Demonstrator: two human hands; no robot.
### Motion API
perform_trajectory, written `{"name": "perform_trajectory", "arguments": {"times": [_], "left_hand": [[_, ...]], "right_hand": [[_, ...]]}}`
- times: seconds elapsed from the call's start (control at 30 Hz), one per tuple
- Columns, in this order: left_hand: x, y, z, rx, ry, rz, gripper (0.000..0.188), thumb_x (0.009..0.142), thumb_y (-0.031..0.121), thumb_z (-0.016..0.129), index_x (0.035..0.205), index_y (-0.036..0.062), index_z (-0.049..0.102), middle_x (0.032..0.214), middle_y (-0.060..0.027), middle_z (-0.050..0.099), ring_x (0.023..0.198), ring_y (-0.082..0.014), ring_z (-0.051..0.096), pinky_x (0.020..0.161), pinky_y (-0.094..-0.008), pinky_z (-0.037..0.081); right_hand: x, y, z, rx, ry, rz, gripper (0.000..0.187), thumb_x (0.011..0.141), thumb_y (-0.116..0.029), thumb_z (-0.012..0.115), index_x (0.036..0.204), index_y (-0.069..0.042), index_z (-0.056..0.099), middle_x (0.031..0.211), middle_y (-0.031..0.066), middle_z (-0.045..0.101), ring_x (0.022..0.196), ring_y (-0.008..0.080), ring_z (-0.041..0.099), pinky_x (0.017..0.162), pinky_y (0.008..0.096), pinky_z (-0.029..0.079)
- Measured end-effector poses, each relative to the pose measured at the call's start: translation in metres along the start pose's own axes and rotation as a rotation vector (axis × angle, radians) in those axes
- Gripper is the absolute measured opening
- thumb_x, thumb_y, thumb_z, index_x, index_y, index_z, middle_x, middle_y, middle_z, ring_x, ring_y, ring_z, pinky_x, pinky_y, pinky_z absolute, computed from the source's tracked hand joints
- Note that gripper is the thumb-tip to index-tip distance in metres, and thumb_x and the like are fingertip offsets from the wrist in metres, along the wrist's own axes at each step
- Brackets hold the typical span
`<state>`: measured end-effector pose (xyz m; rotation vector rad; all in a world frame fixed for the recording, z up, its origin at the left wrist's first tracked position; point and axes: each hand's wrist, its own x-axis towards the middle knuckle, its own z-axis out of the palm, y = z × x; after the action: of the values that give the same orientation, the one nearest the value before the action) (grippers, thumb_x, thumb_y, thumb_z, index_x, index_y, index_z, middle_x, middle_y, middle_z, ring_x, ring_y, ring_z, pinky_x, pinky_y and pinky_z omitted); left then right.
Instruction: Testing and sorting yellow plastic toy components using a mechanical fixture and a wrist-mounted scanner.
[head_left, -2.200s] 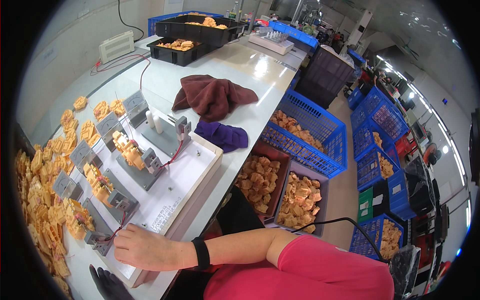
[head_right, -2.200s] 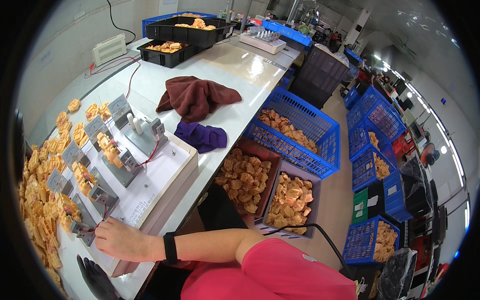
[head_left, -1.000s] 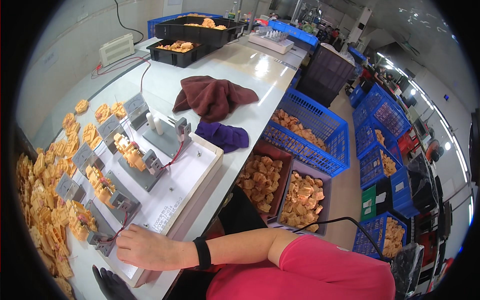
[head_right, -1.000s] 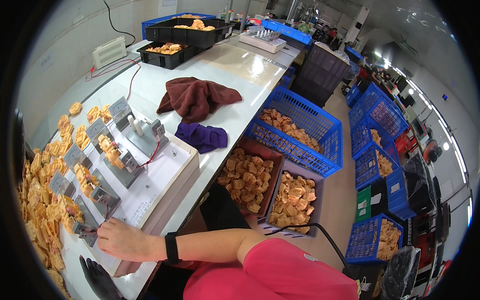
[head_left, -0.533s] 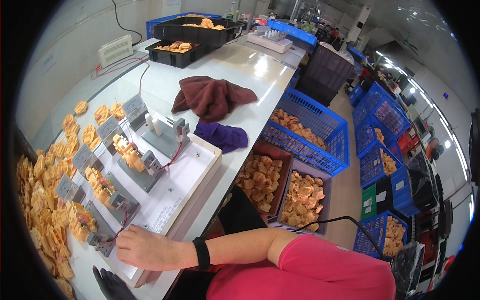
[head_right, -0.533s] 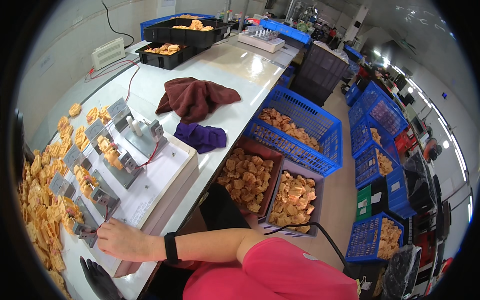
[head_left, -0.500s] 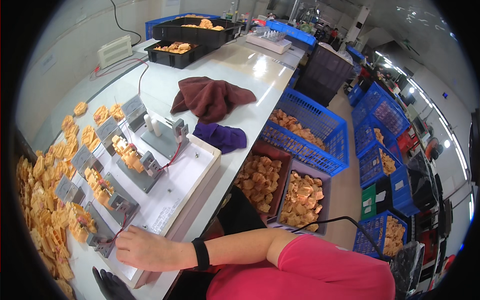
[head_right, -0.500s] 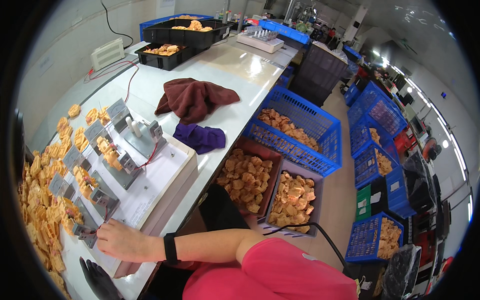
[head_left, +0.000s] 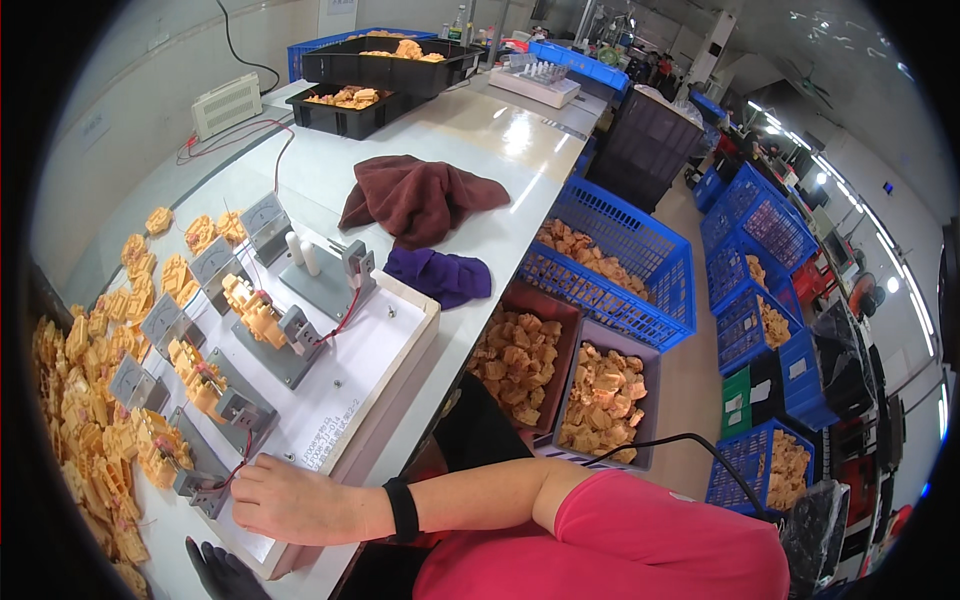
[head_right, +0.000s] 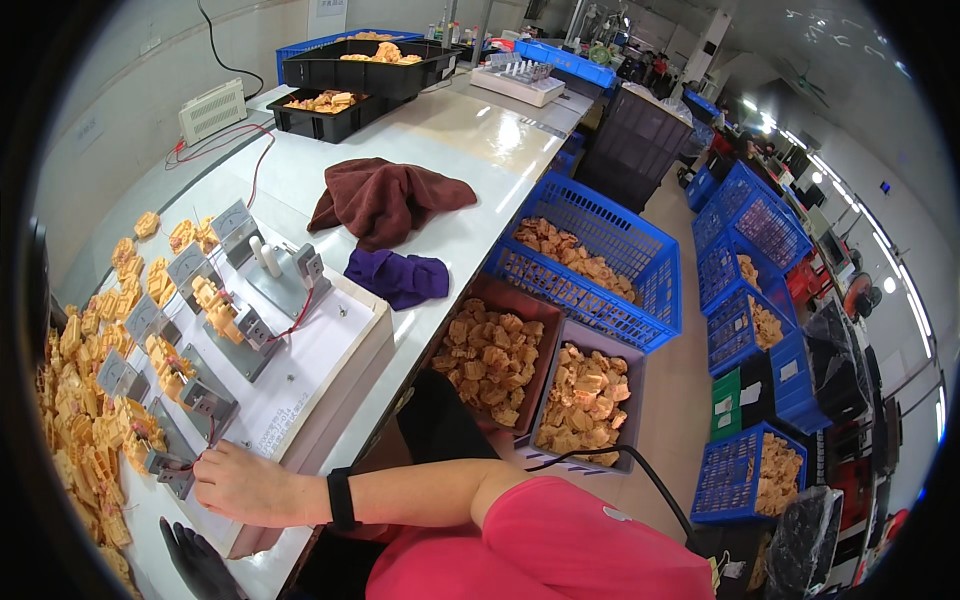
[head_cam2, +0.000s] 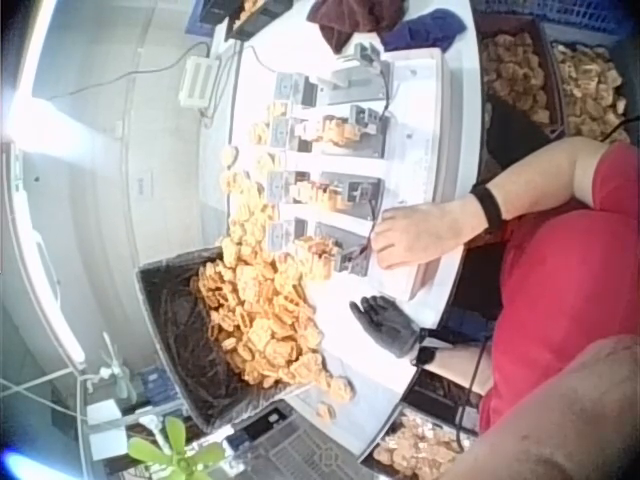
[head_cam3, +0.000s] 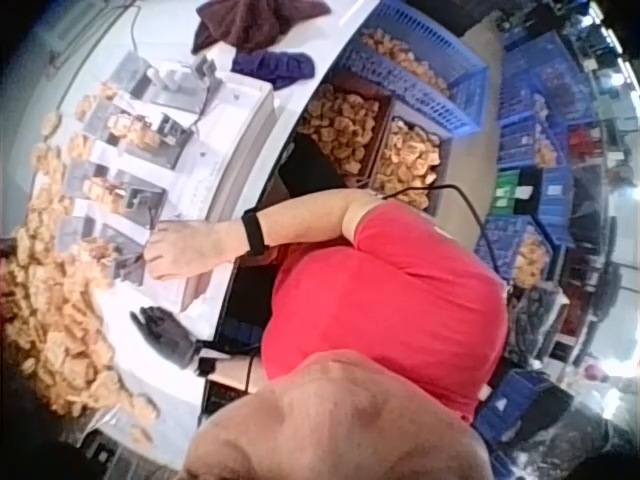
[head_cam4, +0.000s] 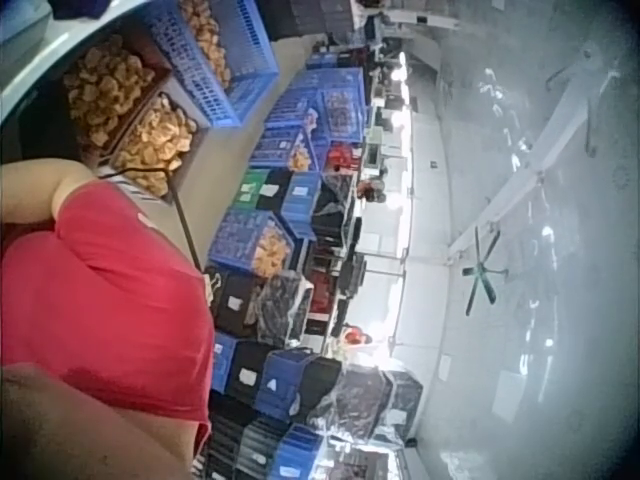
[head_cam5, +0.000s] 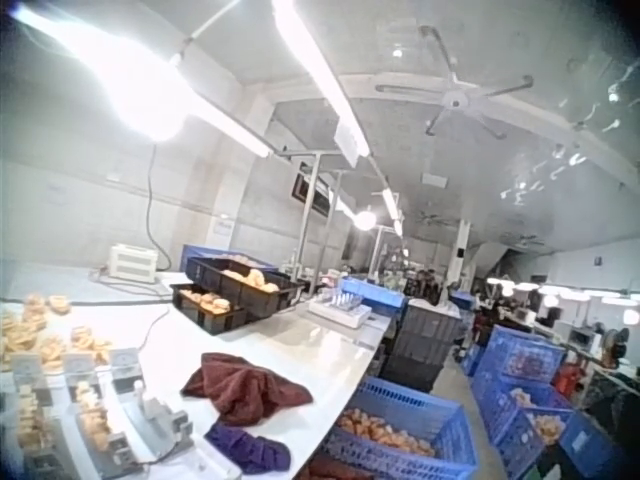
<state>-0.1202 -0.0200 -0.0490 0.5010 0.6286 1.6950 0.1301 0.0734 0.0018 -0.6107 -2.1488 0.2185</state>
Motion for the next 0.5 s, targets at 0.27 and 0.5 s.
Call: {"name": "perform_trajectory", "arguments": {"times": [0.27, 0.5], "left_hand": [[0.0011, -0.0001, -0.0003, -0.027, -0.044, -0.006, 0.045, 0.101, 0.009, 0.038, 0.146, 0.0031, 0.039, 0.124, -0.0215, 0.062, 0.109, -0.0308, 0.062, 0.099, -0.0415, 0.047], [0.0000, 0.0000, -0.0002, -0.026, -0.040, 0.005, 0.044, 0.101, 0.008, 0.038, 0.145, 0.0024, 0.040, 0.123, -0.0214, 0.062, 0.109, -0.0306, 0.061, 0.099, -0.0408, 0.047]], "right_hand": [[0.0004, -0.0005, -0.0035, -0.005, -0.029, 0.004, 0.011, 0.086, -0.017, 0.062, 0.083, -0.007, 0.057, 0.088, 0.0043, 0.051, 0.093, 0.0201, 0.051, 0.084, 0.0322, 0.042], [-0.0001, 0.0004, 0.0009, 0.015, -0.012, 0.002, 0.012, 0.085, -0.017, 0.062, 0.084, -0.007, 0.056, 0.088, 0.0045, 0.051, 0.094, 0.0204, 0.051, 0.085, 0.0326, 0.043]]}}
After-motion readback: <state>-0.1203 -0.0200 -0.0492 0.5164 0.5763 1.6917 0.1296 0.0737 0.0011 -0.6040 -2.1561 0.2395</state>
